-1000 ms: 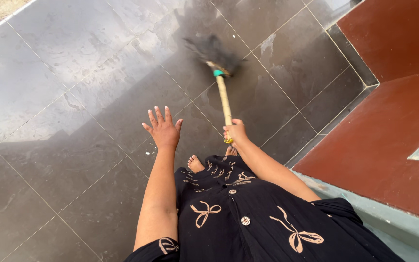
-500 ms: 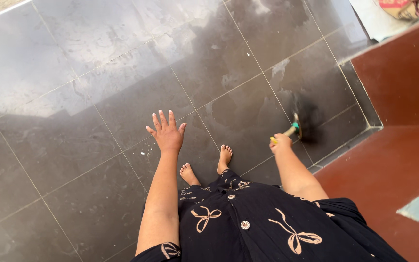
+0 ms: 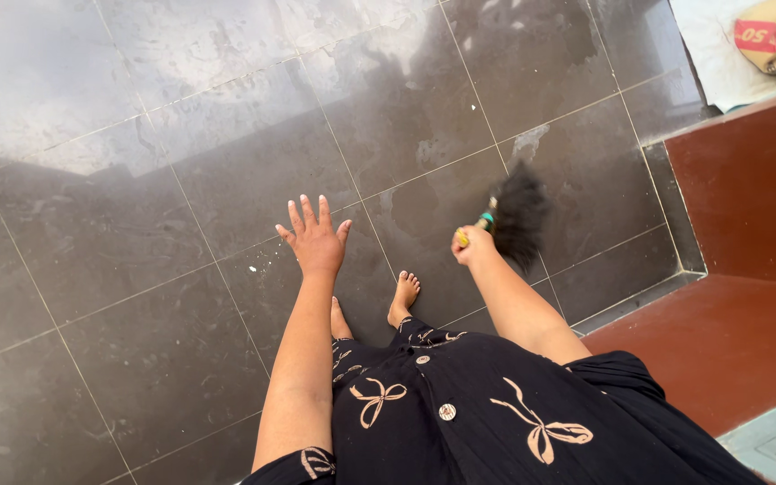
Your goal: The person sweeps a tiled floor using a traditional broom with a wooden handle. They move the broom back and forth across the dark grey tiles, covering the area near a doorway and a wall.
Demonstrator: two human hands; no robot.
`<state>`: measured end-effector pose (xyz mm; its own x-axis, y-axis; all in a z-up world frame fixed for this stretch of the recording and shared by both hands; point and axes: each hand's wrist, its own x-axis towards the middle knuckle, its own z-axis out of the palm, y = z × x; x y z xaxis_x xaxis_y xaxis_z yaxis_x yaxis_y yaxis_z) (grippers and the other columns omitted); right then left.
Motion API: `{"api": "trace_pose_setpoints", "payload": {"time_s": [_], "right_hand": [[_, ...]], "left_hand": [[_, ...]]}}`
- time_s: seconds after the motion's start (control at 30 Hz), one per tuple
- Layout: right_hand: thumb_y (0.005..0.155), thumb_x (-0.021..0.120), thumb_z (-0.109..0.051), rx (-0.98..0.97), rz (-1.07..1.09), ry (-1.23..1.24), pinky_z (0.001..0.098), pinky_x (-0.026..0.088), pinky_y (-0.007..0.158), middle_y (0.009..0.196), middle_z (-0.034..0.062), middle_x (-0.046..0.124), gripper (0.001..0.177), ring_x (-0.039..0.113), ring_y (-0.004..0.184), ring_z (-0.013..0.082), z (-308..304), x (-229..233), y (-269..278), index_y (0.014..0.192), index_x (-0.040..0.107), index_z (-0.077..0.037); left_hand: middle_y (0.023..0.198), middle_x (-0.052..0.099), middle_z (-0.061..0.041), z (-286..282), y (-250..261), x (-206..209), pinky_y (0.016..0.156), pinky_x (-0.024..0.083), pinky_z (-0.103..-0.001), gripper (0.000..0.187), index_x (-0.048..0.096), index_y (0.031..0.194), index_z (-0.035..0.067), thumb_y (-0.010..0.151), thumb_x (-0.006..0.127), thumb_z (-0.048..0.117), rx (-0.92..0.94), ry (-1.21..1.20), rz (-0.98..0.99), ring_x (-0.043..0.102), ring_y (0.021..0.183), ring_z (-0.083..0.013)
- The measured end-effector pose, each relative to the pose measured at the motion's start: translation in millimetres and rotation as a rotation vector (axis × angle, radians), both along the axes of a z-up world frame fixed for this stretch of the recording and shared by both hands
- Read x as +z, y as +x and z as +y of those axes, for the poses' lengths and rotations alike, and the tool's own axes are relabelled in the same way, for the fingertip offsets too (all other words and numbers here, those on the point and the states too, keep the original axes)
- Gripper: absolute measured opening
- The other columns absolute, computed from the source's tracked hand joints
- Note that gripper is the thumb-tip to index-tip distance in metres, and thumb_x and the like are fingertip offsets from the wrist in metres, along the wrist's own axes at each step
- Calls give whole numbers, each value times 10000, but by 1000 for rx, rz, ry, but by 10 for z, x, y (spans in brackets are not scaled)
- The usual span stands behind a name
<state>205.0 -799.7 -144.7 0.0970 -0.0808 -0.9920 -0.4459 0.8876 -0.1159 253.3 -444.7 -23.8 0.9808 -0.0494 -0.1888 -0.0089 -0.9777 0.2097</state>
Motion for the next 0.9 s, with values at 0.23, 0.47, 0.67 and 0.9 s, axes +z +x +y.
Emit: {"api": "trace_pose_setpoints", "payload": {"time_s": [0.23,0.47,0.67,0.9], "right_hand": [[951,637,-122,266,-35,-50,263,396,452,693,38,566,114,570,532,149,348,201,547,914,533,-93],[927,656,-95,461,-157,-70,260,382,439,691,44,563,141,566,530,135,334,245,856,1003,543,-60],[903,632,-92,520,-230,-73,248,345,427,709,75,580,170,511,497,115,126,516,903,1038,539,-48],[821,659,84,606,-398,-513,308,483,428,779,102,639,404,594,539,171,205,444,515,1175,520,-49]], "left_hand": [[1661,257,-156,-140,-40,9,1153,87,-737,762,376,1566,181,973,479,649,35,-10,5,96,1547,-394],[1660,263,-159,-274,-135,-40,1146,93,-745,761,385,1565,177,980,478,654,74,-13,-4,99,1550,-394],[1657,261,-153,-432,-226,-56,1146,88,-744,760,383,1565,189,968,480,649,112,-25,13,99,1546,-389],[1662,257,-137,-371,-398,-61,1158,79,-735,762,361,1573,195,981,449,667,170,-9,43,90,1554,-384]]}}
